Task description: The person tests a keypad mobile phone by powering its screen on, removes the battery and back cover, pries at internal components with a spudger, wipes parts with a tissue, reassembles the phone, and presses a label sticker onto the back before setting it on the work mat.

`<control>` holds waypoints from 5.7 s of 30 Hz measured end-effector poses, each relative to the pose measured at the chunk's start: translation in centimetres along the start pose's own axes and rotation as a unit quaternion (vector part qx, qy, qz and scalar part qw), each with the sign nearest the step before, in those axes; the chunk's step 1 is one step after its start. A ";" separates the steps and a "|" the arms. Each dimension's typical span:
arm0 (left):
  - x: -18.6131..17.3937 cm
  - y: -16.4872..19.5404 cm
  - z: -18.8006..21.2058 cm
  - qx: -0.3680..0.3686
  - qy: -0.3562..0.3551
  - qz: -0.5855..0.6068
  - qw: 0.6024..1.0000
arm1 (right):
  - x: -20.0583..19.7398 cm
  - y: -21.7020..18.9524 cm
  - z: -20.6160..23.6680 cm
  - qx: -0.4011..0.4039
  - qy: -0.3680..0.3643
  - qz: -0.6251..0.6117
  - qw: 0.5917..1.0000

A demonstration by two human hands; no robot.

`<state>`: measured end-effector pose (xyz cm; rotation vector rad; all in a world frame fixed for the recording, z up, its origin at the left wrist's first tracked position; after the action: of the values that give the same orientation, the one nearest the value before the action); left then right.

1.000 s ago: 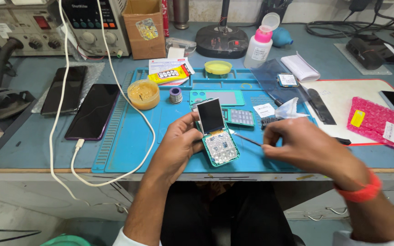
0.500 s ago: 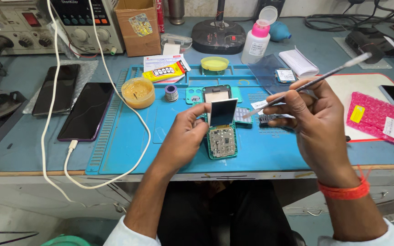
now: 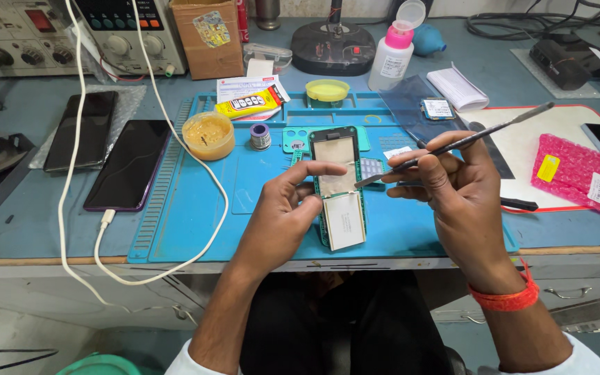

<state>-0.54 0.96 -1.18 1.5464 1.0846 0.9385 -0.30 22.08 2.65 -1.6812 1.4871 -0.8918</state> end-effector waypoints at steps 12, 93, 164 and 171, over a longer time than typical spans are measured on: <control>1.2 1.4 1.0 0.034 -0.075 0.056 0.995 | -0.5 0.7 0.0 0.019 -0.031 -0.010 0.999; 1.8 1.3 1.1 0.031 -0.058 0.054 0.996 | 3.1 0.1 -3.0 0.135 -0.168 0.045 0.975; 1.3 -0.1 0.4 -0.021 -0.009 0.076 0.997 | 1.9 2.9 0.2 0.161 -0.134 0.160 0.964; 1.3 0.1 0.5 -0.018 -0.009 0.064 0.998 | 2.4 2.7 0.3 0.151 -0.138 0.181 0.962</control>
<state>0.34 2.04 -1.09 1.6062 0.9598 1.0219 -1.16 19.54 0.32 -1.2048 1.3323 -0.6175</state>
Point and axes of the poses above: each hand's wrist, its own z-axis away from the middle knuckle, its own x-axis out of the palm, y = z × x, the point moved 7 cm from there along -z, towards the middle knuckle, and after that the axes turned 5 degrees about -x, right-handed, at the moved point
